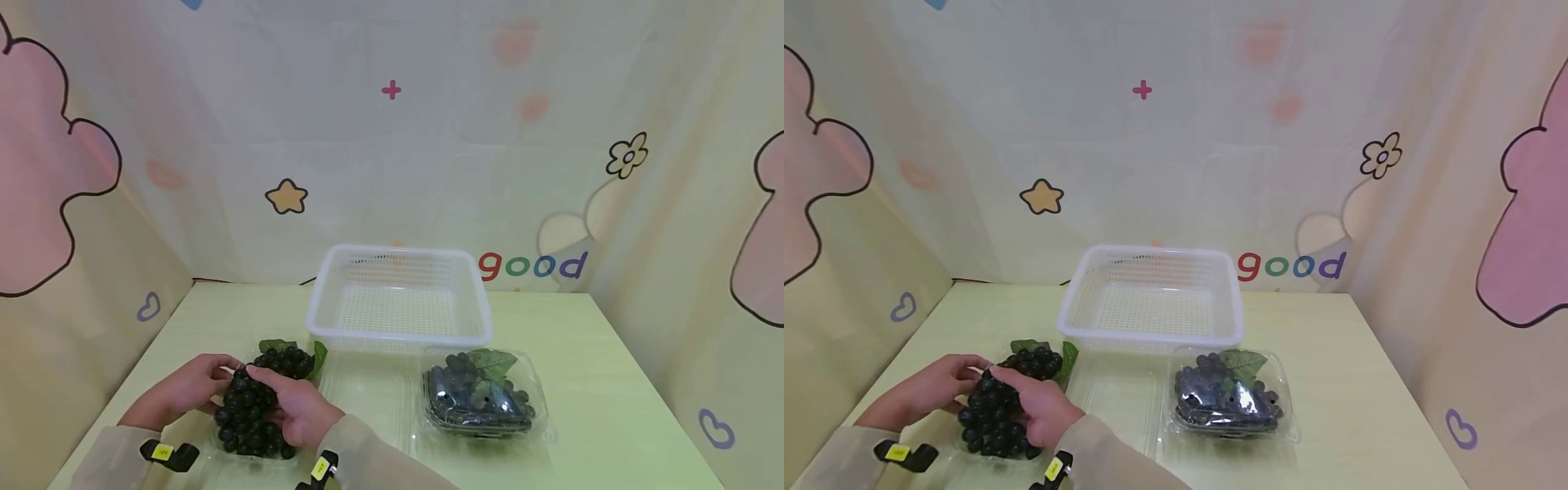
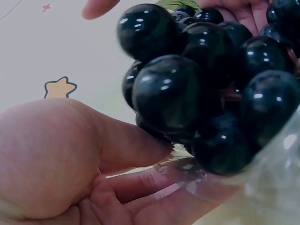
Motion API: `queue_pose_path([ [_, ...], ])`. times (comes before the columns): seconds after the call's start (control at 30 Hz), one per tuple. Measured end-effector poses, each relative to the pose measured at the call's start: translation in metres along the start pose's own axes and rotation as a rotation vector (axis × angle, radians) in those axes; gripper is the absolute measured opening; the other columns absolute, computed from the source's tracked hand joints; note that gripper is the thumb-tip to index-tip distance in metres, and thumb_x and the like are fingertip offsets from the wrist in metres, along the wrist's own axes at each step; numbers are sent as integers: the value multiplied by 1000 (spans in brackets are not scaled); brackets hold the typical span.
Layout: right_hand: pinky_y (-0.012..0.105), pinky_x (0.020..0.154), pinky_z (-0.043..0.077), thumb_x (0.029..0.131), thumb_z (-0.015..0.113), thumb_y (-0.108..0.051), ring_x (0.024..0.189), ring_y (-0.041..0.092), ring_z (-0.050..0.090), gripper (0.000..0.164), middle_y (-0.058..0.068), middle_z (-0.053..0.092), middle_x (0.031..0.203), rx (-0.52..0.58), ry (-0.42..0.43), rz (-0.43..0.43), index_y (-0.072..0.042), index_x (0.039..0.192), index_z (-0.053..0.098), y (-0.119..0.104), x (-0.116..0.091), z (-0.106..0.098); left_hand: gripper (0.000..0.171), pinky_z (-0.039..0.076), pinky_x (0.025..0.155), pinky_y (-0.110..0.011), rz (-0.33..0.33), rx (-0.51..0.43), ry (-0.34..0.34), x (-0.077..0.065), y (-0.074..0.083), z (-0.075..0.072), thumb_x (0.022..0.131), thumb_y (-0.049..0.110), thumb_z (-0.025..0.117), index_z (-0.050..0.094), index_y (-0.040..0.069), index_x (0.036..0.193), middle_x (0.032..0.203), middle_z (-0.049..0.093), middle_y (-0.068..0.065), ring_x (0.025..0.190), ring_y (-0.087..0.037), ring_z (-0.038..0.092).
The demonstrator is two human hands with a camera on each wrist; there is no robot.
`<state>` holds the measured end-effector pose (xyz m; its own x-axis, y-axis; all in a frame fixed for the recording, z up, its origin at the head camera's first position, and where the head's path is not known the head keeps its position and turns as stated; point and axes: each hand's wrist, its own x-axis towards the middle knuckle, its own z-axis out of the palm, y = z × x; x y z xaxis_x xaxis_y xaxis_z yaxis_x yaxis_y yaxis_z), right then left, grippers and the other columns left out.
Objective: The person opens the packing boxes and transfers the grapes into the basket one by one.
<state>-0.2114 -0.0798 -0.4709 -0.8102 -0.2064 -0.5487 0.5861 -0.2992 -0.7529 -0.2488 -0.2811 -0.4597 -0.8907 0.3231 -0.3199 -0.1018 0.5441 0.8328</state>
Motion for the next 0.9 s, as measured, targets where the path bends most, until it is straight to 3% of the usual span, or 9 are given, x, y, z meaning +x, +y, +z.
queue_pose_path([
  [0.1, 50, 108, 47, 73, 92, -43, 113, 33, 63, 86, 16, 61, 126, -21, 17, 9, 1, 135, 53, 0, 1, 3, 38, 64, 73, -46, 1, -13, -6, -1, -2, -2, 100, -5, 45, 49, -12, 137, 110, 73, -16, 94, -25, 71],
  [0.3, 49, 105, 51, 74, 91, -43, 108, 31, 69, 75, 13, 68, 115, -35, 4, 18, -1, 127, 60, 1, 6, 6, 40, 63, 73, -44, 7, -30, -27, -2, -5, -5, 100, -4, 45, 45, -13, 139, 112, 73, -17, 92, -24, 71],
  [0.53, 53, 105, 50, 72, 93, -41, 119, 44, 64, 90, 21, 57, 140, -39, 34, -3, 2, 139, 52, 2, 13, 9, 38, 63, 70, -43, 24, -37, -34, -1, -3, -4, 100, -4, 44, 47, -13, 137, 109, 74, -16, 89, -22, 70],
  [0.77, 46, 100, 54, 72, 93, -36, 113, 28, 65, 87, 13, 57, 137, -68, 41, -36, 1, 139, 50, 7, 13, 13, 36, 62, 68, -43, 46, -47, -41, -1, -6, -2, 101, -5, 42, 46, -14, 136, 111, 73, -17, 90, -22, 71],
  [0.9, 54, 111, 46, 72, 94, -33, 130, 36, 55, 106, 23, 46, 149, -57, 66, -48, 7, 150, 35, 9, 15, 15, 37, 62, 67, -42, 36, -31, -22, -1, -5, 0, 100, -7, 41, 47, -13, 136, 114, 72, -20, 91, -22, 70],
])
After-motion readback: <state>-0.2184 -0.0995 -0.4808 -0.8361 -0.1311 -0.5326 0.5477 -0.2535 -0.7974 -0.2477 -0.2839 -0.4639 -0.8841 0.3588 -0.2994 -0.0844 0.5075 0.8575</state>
